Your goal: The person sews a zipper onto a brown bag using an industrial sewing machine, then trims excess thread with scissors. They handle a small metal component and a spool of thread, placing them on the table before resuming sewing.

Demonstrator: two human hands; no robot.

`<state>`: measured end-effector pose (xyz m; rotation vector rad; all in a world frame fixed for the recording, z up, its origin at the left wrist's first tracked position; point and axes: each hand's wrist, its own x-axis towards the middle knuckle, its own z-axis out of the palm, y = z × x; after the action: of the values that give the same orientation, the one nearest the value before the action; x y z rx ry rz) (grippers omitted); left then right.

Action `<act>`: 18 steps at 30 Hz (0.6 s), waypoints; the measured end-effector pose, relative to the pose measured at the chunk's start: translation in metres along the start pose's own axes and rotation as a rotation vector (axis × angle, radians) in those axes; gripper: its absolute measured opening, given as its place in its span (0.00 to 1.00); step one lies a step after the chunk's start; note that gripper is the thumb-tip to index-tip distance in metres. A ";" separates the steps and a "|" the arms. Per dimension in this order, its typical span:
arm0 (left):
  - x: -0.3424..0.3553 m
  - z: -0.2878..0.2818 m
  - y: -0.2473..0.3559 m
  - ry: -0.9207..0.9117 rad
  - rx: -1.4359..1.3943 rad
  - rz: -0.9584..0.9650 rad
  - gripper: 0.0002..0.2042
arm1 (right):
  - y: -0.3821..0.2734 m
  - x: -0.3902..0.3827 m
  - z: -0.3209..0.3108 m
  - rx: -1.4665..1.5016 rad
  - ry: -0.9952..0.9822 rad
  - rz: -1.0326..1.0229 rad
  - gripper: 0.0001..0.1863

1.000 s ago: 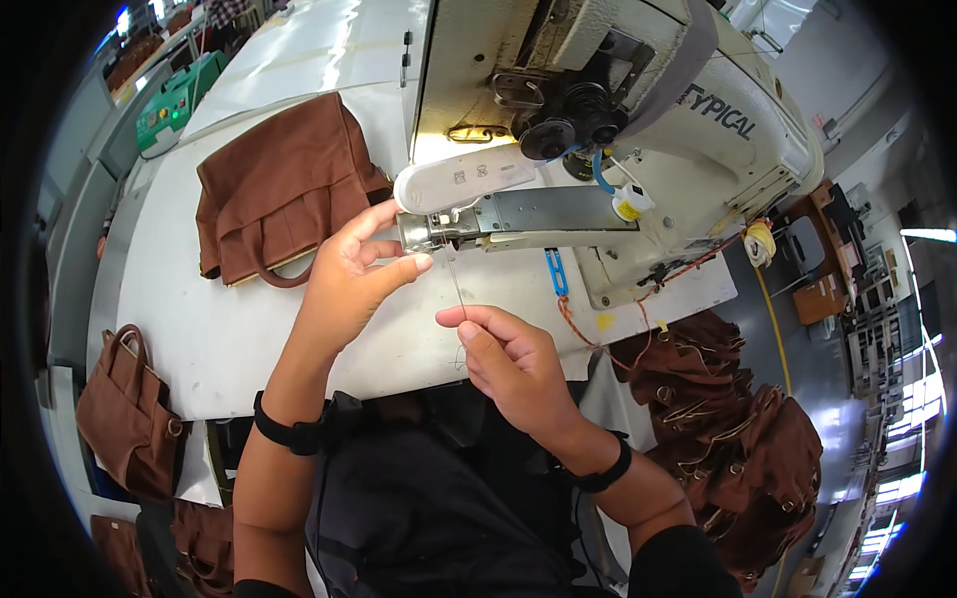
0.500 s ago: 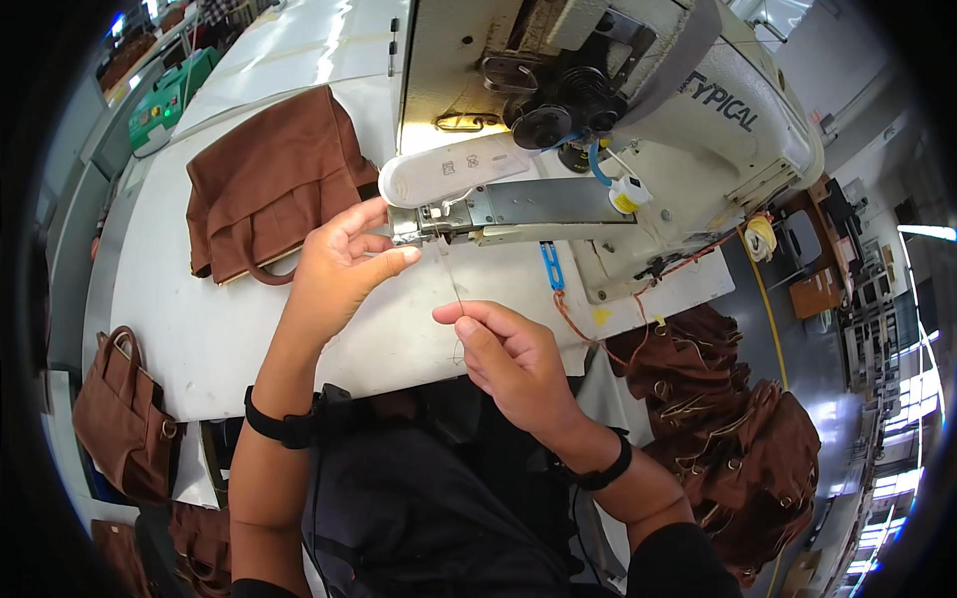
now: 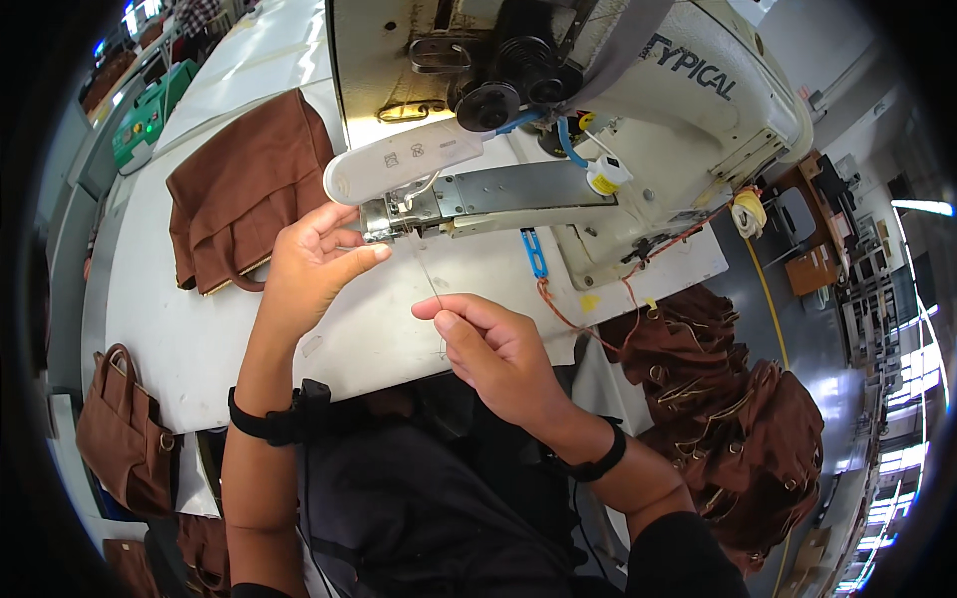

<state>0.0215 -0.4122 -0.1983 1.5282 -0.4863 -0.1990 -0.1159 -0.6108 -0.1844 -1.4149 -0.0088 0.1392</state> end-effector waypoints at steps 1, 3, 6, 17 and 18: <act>0.001 0.001 0.002 -0.002 0.001 -0.022 0.28 | 0.001 0.000 -0.001 0.000 0.000 0.002 0.17; 0.002 0.002 0.009 -0.005 0.003 -0.066 0.28 | 0.001 0.000 -0.001 -0.001 0.001 0.005 0.16; 0.001 0.002 0.001 0.034 0.054 0.007 0.29 | 0.000 0.001 0.002 0.027 0.018 0.031 0.16; 0.006 0.019 0.017 0.001 0.322 0.007 0.30 | 0.013 0.008 0.016 -0.034 -0.035 0.017 0.15; 0.002 0.014 0.007 0.067 0.274 0.036 0.27 | 0.013 0.008 0.019 -0.058 -0.052 0.009 0.16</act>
<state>0.0166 -0.4252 -0.1915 1.7859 -0.5023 -0.0539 -0.1106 -0.5891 -0.1945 -1.4691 -0.0495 0.1840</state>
